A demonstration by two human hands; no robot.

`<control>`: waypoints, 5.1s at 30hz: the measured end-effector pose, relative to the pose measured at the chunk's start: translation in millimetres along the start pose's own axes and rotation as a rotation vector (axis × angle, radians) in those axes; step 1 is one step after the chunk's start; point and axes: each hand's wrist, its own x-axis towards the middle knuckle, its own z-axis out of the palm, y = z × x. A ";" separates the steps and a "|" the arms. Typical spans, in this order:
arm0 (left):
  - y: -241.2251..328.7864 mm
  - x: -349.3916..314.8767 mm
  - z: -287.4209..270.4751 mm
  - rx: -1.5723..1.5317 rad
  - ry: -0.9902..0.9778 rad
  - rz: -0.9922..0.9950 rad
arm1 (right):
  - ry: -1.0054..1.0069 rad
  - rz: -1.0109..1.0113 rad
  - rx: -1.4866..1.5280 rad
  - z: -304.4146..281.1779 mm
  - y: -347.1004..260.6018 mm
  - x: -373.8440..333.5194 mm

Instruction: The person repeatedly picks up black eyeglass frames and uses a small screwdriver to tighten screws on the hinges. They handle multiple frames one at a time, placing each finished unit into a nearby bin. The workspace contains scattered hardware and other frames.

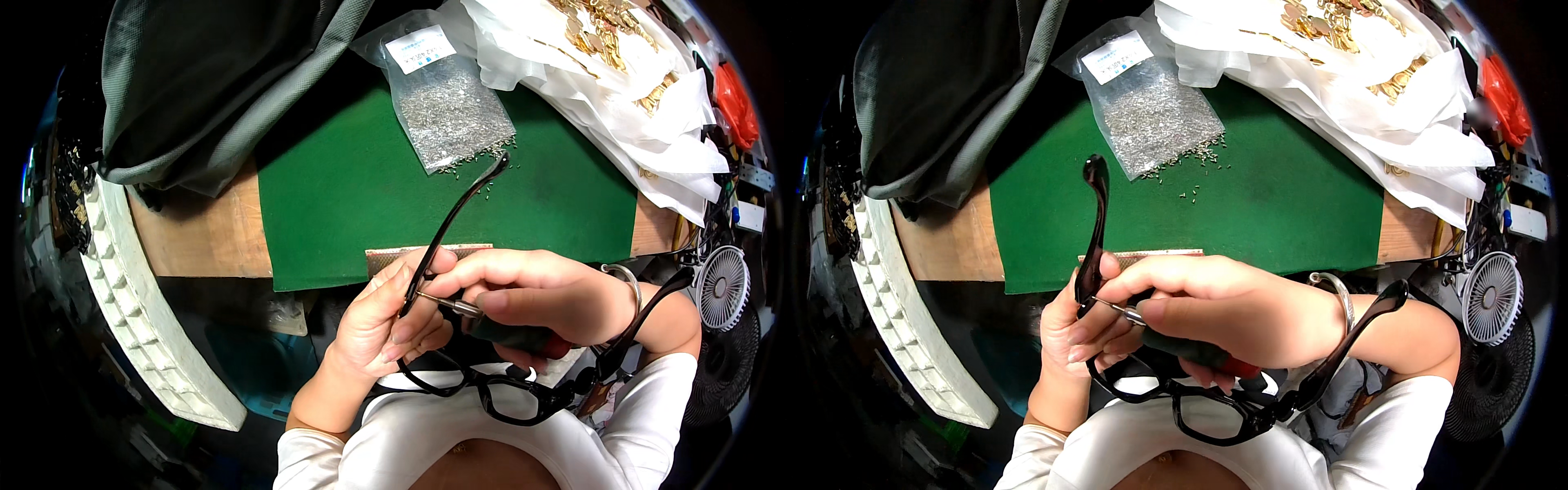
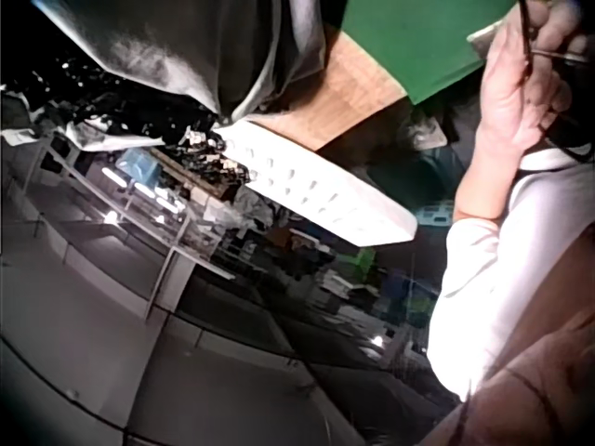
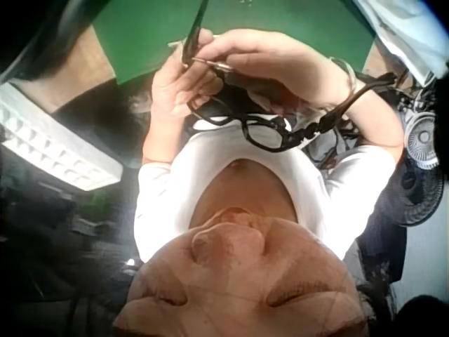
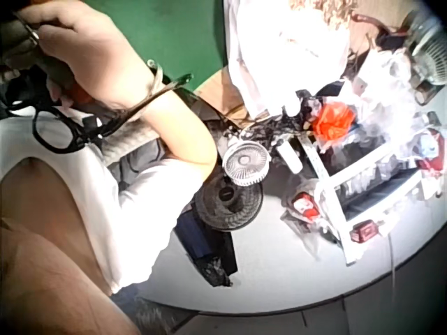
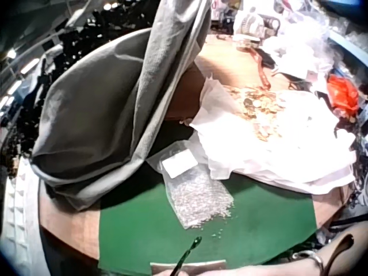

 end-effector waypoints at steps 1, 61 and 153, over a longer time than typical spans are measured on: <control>-0.1 0.2 0.5 0.017 0.007 -0.005 | 0.011 0.018 0.066 0.6 1.3 -1.0; -3.5 1.9 -2.9 -0.166 0.036 0.003 | 0.073 -0.065 -0.168 1.5 0.5 -2.7; -0.3 -14.2 42.1 1.461 0.268 0.808 | 1.144 -0.864 -1.323 -40.4 -77.7 -44.2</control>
